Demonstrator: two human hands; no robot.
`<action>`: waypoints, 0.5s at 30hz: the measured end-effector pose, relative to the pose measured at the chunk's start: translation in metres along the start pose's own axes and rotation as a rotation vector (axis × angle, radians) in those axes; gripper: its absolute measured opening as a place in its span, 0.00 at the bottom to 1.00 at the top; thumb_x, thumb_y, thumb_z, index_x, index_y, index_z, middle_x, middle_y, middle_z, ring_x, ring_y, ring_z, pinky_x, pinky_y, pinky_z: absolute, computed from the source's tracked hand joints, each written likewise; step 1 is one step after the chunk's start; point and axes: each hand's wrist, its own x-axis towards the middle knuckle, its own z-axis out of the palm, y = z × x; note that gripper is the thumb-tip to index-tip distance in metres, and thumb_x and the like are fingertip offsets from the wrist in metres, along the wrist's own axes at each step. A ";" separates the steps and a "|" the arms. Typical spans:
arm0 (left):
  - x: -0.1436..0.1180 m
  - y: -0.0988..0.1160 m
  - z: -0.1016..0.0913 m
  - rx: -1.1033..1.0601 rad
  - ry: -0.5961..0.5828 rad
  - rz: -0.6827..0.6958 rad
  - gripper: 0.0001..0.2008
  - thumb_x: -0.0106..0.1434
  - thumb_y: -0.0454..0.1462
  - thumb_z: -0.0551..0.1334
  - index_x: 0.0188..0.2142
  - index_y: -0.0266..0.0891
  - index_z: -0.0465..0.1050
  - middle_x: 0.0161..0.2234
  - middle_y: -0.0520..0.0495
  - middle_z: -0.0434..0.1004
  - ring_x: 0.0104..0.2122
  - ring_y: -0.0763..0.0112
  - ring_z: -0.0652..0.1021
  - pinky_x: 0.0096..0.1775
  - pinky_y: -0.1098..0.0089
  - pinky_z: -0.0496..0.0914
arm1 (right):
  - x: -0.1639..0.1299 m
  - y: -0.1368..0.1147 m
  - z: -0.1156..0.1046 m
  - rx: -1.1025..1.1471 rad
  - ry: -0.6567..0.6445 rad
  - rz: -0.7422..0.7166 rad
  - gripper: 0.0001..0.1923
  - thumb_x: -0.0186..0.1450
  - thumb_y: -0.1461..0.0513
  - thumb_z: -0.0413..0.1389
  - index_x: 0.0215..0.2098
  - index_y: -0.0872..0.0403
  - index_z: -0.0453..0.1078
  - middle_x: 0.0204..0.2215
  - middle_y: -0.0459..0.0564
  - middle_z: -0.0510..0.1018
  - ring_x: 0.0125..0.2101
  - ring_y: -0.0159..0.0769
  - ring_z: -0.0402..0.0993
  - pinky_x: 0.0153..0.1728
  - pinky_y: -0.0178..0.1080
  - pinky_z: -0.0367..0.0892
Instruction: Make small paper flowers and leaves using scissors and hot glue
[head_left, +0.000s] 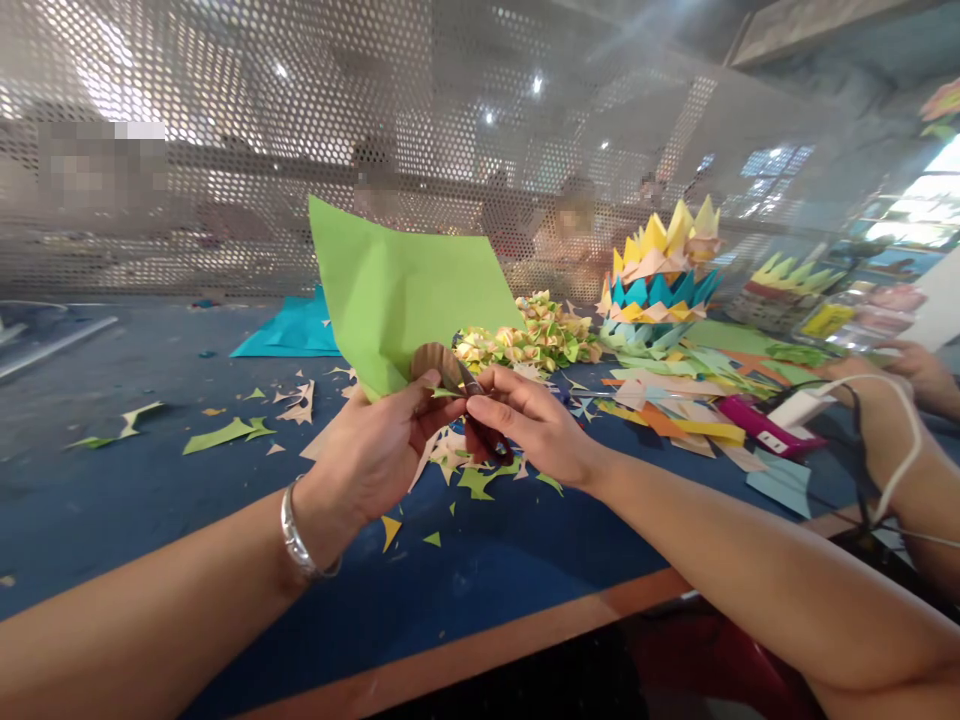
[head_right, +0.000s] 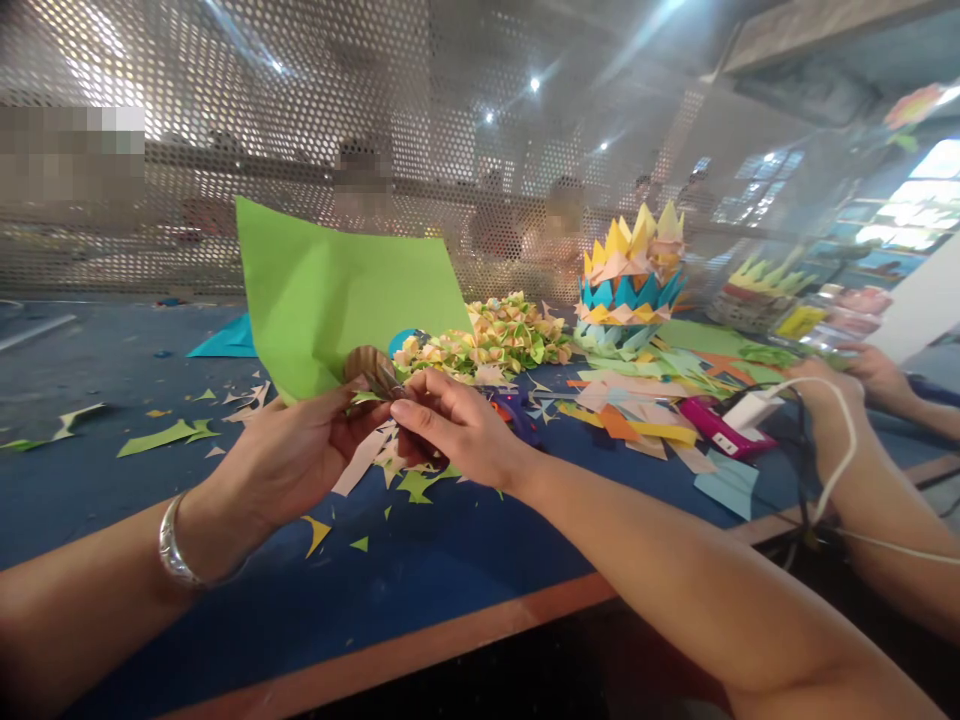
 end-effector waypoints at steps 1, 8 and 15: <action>-0.001 0.000 -0.001 0.005 -0.037 0.011 0.07 0.60 0.26 0.65 0.31 0.38 0.79 0.31 0.50 0.80 0.28 0.75 0.77 0.33 0.76 0.75 | 0.000 0.002 0.001 0.006 0.011 -0.012 0.16 0.68 0.48 0.58 0.35 0.51 0.63 0.23 0.41 0.69 0.22 0.28 0.64 0.23 0.35 0.59; -0.002 0.002 -0.004 0.091 0.104 -0.030 0.07 0.54 0.31 0.72 0.33 0.38 0.79 0.30 0.51 0.79 0.26 0.75 0.74 0.26 0.75 0.69 | -0.004 0.008 0.003 0.061 0.033 -0.061 0.20 0.71 0.45 0.53 0.32 0.50 0.60 0.21 0.36 0.51 0.20 0.27 0.45 0.21 0.36 0.44; 0.005 -0.001 -0.013 0.164 0.039 0.084 0.10 0.50 0.33 0.75 0.32 0.40 0.79 0.33 0.52 0.80 0.34 0.71 0.74 0.35 0.71 0.65 | -0.003 0.000 -0.009 0.063 0.204 -0.072 0.18 0.71 0.47 0.55 0.34 0.51 0.65 0.22 0.38 0.53 0.19 0.27 0.44 0.19 0.37 0.41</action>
